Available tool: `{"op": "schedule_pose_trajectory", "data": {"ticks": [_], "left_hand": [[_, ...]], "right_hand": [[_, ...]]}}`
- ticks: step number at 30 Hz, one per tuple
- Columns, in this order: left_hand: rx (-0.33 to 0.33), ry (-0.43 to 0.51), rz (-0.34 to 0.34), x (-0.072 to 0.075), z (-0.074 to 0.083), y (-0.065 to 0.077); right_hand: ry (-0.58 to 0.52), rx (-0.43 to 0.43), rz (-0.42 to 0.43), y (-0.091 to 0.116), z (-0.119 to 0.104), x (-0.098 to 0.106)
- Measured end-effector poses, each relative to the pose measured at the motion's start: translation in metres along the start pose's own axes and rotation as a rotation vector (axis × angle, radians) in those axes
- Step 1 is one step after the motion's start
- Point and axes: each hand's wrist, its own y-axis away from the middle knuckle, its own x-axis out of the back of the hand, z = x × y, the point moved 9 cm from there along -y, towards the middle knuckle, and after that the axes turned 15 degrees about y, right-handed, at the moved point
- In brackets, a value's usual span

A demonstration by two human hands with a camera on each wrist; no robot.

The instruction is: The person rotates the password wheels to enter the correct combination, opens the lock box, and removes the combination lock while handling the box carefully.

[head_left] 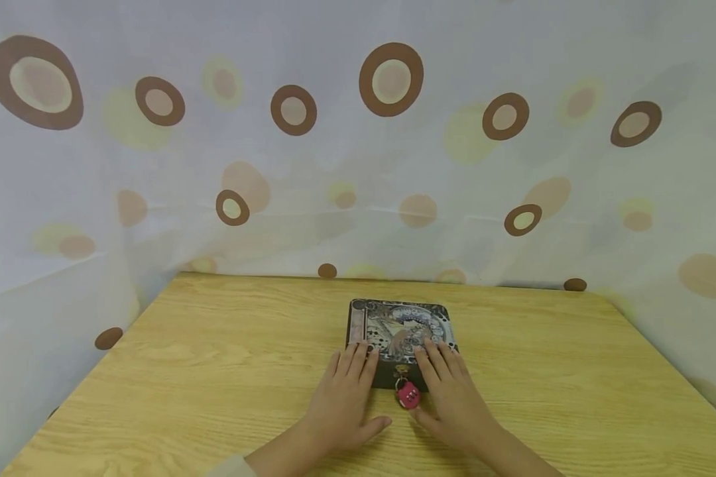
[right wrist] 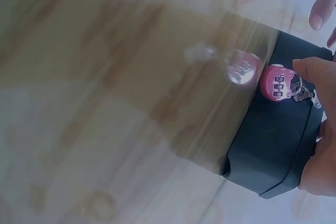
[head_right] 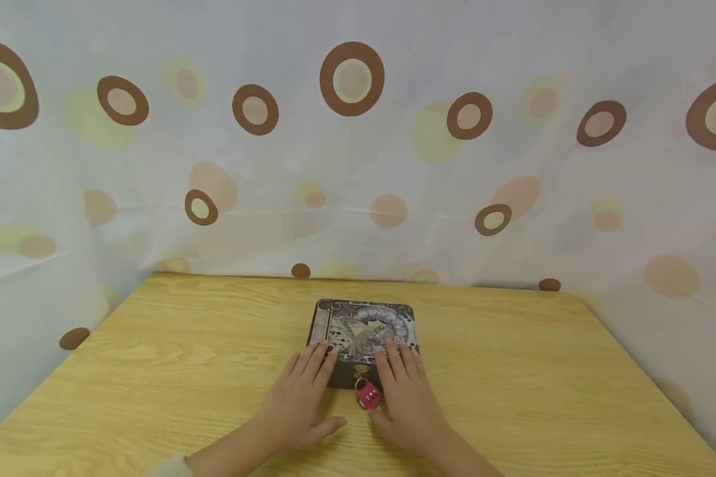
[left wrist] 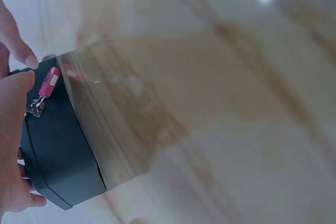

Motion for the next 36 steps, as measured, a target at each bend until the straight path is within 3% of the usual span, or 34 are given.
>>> {"op": "schedule_pose_trajectory", "data": {"ticks": [21, 29, 36], "left_hand": [[-0.006, 0.010, 0.005, 0.0031, -0.0042, 0.0088], [0.026, 0.072, -0.040, -0.0018, -0.0081, 0.0087], [0.014, 0.108, -0.002, 0.0040, -0.0081, 0.0077]], "right_hand": [[-0.015, 0.014, -0.001, -0.0007, -0.0100, 0.0026], [-0.016, 0.006, -0.037, -0.0004, -0.0099, -0.0050], [-0.030, 0.007, -0.012, -0.0010, -0.0085, 0.0014]]}}
